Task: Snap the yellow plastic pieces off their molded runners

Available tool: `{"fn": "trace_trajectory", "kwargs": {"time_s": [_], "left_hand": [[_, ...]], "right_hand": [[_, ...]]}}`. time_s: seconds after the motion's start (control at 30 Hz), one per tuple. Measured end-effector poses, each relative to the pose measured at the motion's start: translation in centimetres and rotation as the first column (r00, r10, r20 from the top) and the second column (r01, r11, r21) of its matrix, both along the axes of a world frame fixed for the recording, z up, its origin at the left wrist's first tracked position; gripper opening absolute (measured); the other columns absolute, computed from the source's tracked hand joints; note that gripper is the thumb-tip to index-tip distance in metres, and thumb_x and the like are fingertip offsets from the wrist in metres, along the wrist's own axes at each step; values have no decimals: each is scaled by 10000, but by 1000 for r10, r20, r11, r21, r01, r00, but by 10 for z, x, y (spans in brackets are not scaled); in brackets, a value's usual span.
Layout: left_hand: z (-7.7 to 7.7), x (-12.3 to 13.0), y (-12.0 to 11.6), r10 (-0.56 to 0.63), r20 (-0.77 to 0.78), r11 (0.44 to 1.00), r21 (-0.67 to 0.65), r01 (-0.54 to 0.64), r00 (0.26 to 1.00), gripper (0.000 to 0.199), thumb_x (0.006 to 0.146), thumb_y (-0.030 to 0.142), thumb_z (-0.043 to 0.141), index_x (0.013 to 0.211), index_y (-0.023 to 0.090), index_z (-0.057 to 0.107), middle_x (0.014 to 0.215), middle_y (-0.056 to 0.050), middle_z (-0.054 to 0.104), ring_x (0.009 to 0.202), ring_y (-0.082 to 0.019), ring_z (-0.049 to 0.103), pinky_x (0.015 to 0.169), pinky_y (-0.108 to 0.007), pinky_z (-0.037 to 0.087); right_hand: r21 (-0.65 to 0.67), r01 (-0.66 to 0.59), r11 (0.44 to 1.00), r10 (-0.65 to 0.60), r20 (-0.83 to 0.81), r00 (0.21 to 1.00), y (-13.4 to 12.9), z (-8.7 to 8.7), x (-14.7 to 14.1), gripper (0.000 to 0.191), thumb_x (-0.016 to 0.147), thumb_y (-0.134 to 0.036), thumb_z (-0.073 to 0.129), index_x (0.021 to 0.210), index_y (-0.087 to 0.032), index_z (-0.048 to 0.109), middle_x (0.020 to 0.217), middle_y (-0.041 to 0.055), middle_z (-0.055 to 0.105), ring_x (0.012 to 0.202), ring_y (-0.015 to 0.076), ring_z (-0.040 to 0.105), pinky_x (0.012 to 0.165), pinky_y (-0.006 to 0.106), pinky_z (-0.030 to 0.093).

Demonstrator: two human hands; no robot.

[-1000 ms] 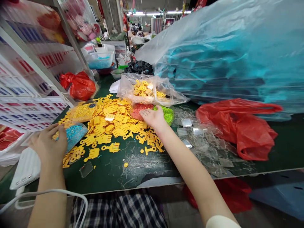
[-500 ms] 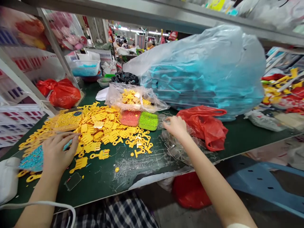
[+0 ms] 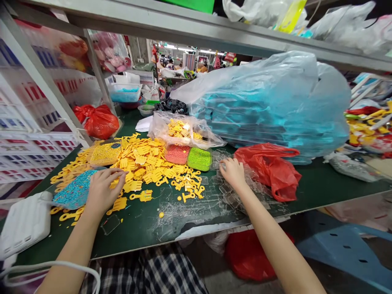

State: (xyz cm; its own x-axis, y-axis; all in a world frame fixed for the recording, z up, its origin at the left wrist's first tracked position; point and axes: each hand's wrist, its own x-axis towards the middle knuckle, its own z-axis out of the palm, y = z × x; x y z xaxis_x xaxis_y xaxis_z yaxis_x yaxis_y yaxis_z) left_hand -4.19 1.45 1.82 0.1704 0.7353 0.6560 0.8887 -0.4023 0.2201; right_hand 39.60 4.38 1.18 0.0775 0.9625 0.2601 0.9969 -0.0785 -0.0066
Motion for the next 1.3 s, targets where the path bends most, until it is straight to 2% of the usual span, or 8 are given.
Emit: {"fn": "trace_trajectory", "kwargs": {"time_s": [0.27, 0.43, 0.63, 0.7, 0.8, 1.0, 1.13, 1.3], "left_hand": [[-3, 12, -1, -49, -50, 998, 46, 51, 998, 254, 942, 293, 476, 891, 237, 718, 949, -74, 706, 903, -254, 590, 788, -401, 419], [-4, 40, -11, -320, -142, 947, -11, 322, 937, 254, 949, 232, 457, 908, 223, 707, 950, -67, 710, 899, -221, 596, 822, -386, 435], [-2, 49, -21, -502, -100, 864, 0, 504, 859, 219, 960, 212, 473, 951, 193, 691, 939, -61, 708, 877, -193, 592, 841, -359, 423], [-1, 47, -21, -506, -58, 862, -4, 507, 861, 219, 963, 212, 470, 960, 192, 689, 937, -63, 705, 885, -193, 592, 845, -360, 422], [-3, 44, -20, -513, 9, 858, -41, 513, 859, 221, 972, 239, 473, 1025, 199, 684, 972, -69, 700, 937, -201, 591, 883, -374, 418], [-4, 37, -17, -501, 71, 820, -280, 499, 863, 441, 854, 469, 667, 1224, 233, 619, 1148, -69, 666, 1075, -234, 552, 944, -383, 402], [0, 31, -15, -492, 46, 779, -422, 463, 869, 408, 813, 459, 716, 1154, 240, 661, 1062, -34, 701, 1010, -220, 576, 930, -374, 387], [6, 24, -12, -468, -12, 757, -521, 394, 884, 387, 803, 447, 731, 1115, 224, 684, 1057, -34, 714, 1014, -231, 580, 909, -365, 395]], "right_hand": [[-23, -271, 962, 265, -154, 952, -22, -3, -32, 329, 884, -447, 538, 1093, -215, 638, 1162, 102, 655, 1112, 301, 531, 935, 440, 392], [-174, -412, 894, 371, -225, 901, -26, -15, -40, 358, 892, -458, 517, 1126, -209, 626, 1149, 120, 635, 1099, 296, 545, 919, 434, 415], [-131, -405, 905, 331, -381, 863, -16, -11, -40, 230, 843, -437, 544, 852, -211, 583, 908, 90, 677, 883, 267, 606, 811, 398, 451], [-93, -422, 902, 311, -539, 783, -18, -4, -52, 258, 858, -458, 502, 834, -210, 570, 843, 77, 679, 804, 248, 622, 766, 379, 462], [-32, -495, 869, 277, -796, 538, -25, 7, -89, 348, 868, -529, 490, 901, -195, 581, 848, 76, 691, 798, 229, 648, 755, 357, 480], [-4, -730, 684, 171, -971, 166, -34, 6, -180, 423, 800, -506, 660, 1070, -219, 508, 697, -14, 673, 682, 174, 640, 709, 309, 487], [45, -776, 630, 136, -989, 53, -28, -9, -208, 506, 767, -501, 711, 1103, -242, 435, 682, -56, 643, 642, 157, 620, 664, 285, 464], [51, -804, 593, 148, -988, 46, -21, -22, -212, 461, 846, -484, 640, 1171, -234, 430, 699, -50, 639, 685, 166, 627, 701, 302, 469]]}}
